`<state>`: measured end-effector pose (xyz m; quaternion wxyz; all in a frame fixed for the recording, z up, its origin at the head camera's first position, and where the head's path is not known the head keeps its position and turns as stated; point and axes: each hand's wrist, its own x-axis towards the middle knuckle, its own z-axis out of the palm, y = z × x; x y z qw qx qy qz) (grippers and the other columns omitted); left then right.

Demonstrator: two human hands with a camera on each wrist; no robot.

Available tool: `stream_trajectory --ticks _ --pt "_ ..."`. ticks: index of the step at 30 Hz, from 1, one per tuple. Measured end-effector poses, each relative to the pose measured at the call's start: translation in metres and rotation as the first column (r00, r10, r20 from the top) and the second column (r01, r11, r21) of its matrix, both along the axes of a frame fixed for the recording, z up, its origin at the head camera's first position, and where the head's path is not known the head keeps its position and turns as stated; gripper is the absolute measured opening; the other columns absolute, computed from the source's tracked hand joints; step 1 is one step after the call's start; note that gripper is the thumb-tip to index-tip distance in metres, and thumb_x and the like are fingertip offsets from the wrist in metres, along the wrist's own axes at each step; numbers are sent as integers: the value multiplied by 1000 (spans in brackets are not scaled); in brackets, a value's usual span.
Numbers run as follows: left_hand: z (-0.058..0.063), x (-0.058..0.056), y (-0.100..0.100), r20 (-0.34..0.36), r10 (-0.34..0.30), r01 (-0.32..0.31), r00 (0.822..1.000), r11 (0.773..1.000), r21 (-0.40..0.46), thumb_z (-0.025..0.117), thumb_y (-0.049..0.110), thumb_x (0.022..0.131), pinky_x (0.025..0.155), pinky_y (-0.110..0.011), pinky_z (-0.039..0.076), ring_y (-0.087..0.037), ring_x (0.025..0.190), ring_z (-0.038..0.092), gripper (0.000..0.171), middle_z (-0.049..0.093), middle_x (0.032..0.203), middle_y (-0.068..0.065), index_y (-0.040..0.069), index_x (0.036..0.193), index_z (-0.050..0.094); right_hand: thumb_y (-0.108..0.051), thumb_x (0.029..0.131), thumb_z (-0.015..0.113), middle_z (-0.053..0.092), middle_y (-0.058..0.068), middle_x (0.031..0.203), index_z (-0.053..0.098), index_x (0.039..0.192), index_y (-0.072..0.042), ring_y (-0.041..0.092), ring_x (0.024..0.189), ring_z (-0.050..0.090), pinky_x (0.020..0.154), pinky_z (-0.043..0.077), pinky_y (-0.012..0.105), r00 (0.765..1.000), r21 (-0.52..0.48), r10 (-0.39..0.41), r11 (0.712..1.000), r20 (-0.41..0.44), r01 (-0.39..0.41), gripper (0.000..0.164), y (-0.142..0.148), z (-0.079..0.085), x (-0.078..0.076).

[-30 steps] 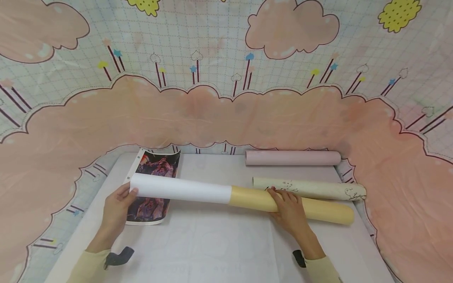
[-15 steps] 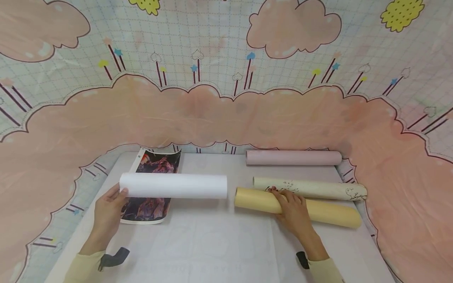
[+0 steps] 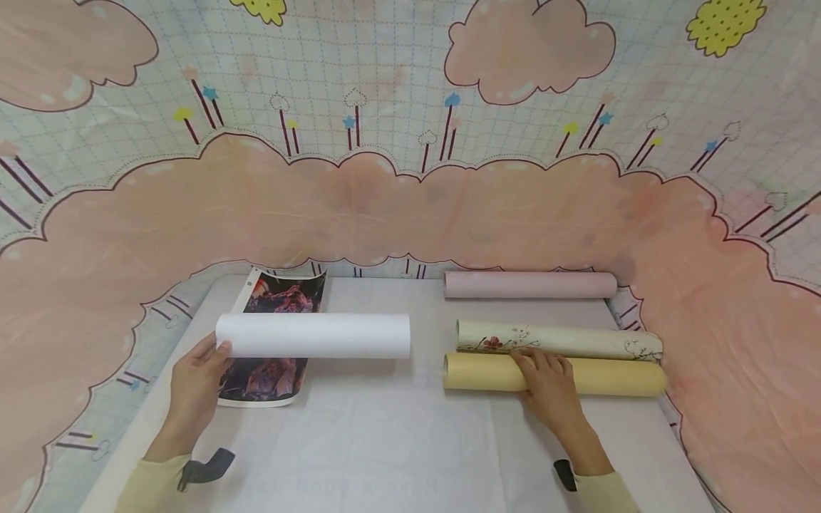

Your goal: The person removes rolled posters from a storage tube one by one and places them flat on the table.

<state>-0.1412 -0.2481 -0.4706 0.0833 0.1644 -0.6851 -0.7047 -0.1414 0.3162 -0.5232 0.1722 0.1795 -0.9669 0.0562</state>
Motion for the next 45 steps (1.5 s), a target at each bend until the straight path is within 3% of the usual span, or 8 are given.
stream_trajectory --ticks 5,15,22,40,45 --pt "-1 -1 0 5 -4 4 1000 1000 4 59 28 99 113 -32 37 -3 122 56 61 43 152 -17 3 150 37 -10 56 93 59 16 123 55 134 -14 43 109 57 93 39 65 1000 10 -5 1000 -10 5 87 11 0 0" --pt "0 -1 1 9 -13 13 1000 1000 -7 58 28 99 113 -33 37 -12 130 52 61 43 153 -16 3 150 36 -8 58 92 59 17 122 56 132 -13 44 108 57 91 39 65 999 13 -19 1000 -27 20 84 24 2 -6" --pt "1 0 -1 3 -7 7 1000 1000 -1 58 26 99 110 -27 40 -2 120 56 61 42 153 -18 1 150 35 -8 60 91 59 17 122 55 132 -13 43 111 56 90 40 65 1000 26 -10 1000 -26 11 80 25 -1 -19" --pt "-2 4 -5 22 -5 5 1000 1000 -14 57 27 100 110 -27 39 -12 131 51 61 41 153 -18 1 151 34 0 64 87 59 15 127 53 137 -14 43 118 51 92 38 69 1000 26 6 1000 -22 -6 82 23 -5 -54" --pt "-3 4 -3 0 -4 4 1000 1000 -1 57 24 100 103 -17 44 -2 121 55 59 43 151 -20 -1 149 36 3 67 84 58 17 127 53 136 -13 44 118 51 93 37 70 1000 10 -5 1000 -13 5 78 22 -5 -62"
